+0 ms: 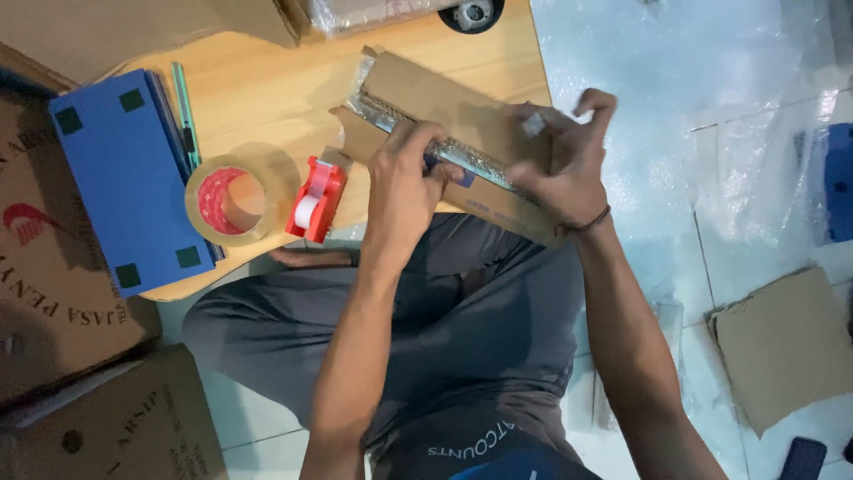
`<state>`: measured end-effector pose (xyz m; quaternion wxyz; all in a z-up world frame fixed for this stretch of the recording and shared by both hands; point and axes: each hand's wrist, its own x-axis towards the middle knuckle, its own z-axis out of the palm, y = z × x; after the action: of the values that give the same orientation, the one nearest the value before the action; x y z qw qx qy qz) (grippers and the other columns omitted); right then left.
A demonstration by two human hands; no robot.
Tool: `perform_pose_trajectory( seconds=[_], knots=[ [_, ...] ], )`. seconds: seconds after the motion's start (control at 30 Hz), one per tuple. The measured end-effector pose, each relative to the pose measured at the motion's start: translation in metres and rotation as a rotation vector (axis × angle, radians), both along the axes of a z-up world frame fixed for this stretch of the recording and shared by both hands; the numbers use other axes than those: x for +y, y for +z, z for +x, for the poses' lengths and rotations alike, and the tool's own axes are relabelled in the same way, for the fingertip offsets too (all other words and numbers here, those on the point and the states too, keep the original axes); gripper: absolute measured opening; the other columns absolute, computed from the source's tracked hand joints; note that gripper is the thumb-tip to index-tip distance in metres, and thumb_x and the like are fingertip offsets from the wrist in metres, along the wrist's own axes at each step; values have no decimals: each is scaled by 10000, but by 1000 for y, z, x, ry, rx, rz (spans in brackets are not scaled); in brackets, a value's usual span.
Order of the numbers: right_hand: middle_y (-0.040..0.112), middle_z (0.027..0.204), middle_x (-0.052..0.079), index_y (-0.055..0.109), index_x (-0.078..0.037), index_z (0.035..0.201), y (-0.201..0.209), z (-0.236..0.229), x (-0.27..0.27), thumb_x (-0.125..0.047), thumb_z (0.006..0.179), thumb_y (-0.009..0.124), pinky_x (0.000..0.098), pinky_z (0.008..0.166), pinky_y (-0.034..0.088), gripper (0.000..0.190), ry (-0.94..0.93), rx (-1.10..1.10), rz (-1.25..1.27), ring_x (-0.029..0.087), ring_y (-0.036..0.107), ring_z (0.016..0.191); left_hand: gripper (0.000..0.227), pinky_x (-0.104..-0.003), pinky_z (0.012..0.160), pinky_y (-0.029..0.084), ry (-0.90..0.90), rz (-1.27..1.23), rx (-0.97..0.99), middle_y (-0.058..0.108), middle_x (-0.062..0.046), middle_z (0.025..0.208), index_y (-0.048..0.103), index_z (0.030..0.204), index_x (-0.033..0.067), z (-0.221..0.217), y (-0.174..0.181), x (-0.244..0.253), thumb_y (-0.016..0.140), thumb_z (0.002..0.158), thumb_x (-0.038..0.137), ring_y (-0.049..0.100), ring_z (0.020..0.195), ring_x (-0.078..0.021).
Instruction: Wrapping a flat object in bubble wrap and securing it inside a cardboard sleeve with tape.
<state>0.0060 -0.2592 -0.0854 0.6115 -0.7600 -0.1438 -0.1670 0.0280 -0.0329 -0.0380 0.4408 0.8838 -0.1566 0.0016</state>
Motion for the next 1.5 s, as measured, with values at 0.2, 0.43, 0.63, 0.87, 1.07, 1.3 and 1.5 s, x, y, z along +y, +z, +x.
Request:
perform_pose_trajectory(
  seconds=[0.2, 0.43, 0.63, 0.87, 1.07, 1.3, 1.5],
  knots=[
    [302, 1264, 112, 707, 38, 1117, 16, -3, 13, -313, 618, 1050, 437, 1061, 521, 700, 0, 100, -463, 335, 612, 1150, 475, -601, 774, 626, -135, 108, 40, 537, -114, 1150, 657, 1284, 100, 9, 17, 6, 848, 879, 259, 678, 997, -483],
    [758, 912, 163, 388, -58, 1149, 23, -5, 17, -328, 765, 972, 630, 1062, 464, 750, -18, 28, -617, 461, 727, 976, 228, -607, 744, 619, -191, 313, 118, 523, -82, 1100, 763, 1095, 147, 24, 4, -6, 792, 936, 307, 722, 891, -427],
    [700, 962, 160, 407, -75, 1094, 25, -11, 21, -366, 783, 938, 647, 1010, 508, 681, -74, 171, -670, 559, 621, 1154, 185, -495, 624, 571, -114, 232, -21, 493, 14, 892, 669, 825, 160, 30, -9, -17, 689, 991, 237, 685, 664, -441],
    [698, 1050, 152, 369, -87, 1136, 18, -12, 22, -336, 788, 946, 654, 1017, 502, 718, -106, 204, -559, 543, 625, 1177, 96, -491, 614, 551, 1, 310, -47, 550, 5, 821, 723, 791, 169, 37, -31, -25, 767, 874, 187, 673, 600, -413],
    [741, 1076, 169, 372, -89, 1130, 36, -15, 30, -404, 797, 933, 610, 988, 532, 724, -136, 154, -583, 505, 660, 1153, 276, -612, 677, 547, 33, 241, -38, 653, -31, 897, 642, 987, 183, 37, -29, -25, 853, 827, 262, 710, 773, -485],
    [720, 1014, 224, 491, -30, 1210, 61, -35, 50, -244, 910, 857, 604, 882, 570, 520, -199, 114, -748, 489, 709, 1018, 176, -416, 618, 552, -43, 347, -475, 575, 5, 927, 743, 907, 139, 11, -19, -25, 728, 979, 300, 682, 841, -301],
    [661, 964, 205, 571, -2, 1221, 57, -29, 5, -204, 827, 870, 577, 881, 548, 534, -38, 185, -330, 497, 711, 1012, 251, -357, 554, 483, -150, 351, -502, 455, 37, 931, 744, 922, 136, 21, -32, -16, 657, 1015, 353, 616, 855, -240]
  ],
)
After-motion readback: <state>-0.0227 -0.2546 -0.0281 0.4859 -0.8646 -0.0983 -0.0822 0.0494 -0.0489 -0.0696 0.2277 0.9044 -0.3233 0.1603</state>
